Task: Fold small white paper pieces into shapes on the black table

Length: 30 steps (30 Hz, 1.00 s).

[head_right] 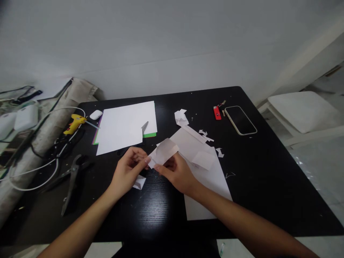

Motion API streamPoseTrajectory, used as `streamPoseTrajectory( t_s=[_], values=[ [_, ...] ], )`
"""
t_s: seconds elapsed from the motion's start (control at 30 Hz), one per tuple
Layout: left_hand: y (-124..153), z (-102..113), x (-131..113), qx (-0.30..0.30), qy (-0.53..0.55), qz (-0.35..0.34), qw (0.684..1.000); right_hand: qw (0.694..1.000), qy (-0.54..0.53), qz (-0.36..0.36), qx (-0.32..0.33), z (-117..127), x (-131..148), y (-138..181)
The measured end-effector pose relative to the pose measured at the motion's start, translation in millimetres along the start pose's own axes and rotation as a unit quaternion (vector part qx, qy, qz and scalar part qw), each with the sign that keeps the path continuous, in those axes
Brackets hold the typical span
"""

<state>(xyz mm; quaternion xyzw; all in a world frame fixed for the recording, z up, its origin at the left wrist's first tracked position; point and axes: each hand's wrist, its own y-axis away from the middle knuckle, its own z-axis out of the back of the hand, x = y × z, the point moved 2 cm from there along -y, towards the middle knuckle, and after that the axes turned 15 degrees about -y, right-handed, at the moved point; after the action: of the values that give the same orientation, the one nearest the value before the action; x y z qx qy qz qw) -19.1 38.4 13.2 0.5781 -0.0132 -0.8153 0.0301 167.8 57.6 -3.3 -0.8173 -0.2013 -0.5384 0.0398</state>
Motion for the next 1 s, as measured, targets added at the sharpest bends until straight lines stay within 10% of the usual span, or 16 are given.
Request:
streamPoseTrajectory(
  t_s=[0.2,0.33,0.5,1.0],
  values=[
    [0.7,1.7,-4.7,0.034,-0.03,-0.012,0.999,0.982,0.106,0.154,-0.023,8.3,11.8,1.3],
    [-1.3,3.2,-2.4,0.031,0.009,-0.006,0.999,0.875,0.315,0.367,0.001,7.8,19.2,7.4],
    [-3.9,2.3,1.2,0.041,0.046,0.007,0.998,0.787,0.458,0.411,0.036,4.6,18.7,7.7],
    [3.2,-4.0,-0.1,0.064,-0.096,-0.024,0.993,0.842,0.407,0.344,0.088,8.0,6.7,0.4]
  ],
)
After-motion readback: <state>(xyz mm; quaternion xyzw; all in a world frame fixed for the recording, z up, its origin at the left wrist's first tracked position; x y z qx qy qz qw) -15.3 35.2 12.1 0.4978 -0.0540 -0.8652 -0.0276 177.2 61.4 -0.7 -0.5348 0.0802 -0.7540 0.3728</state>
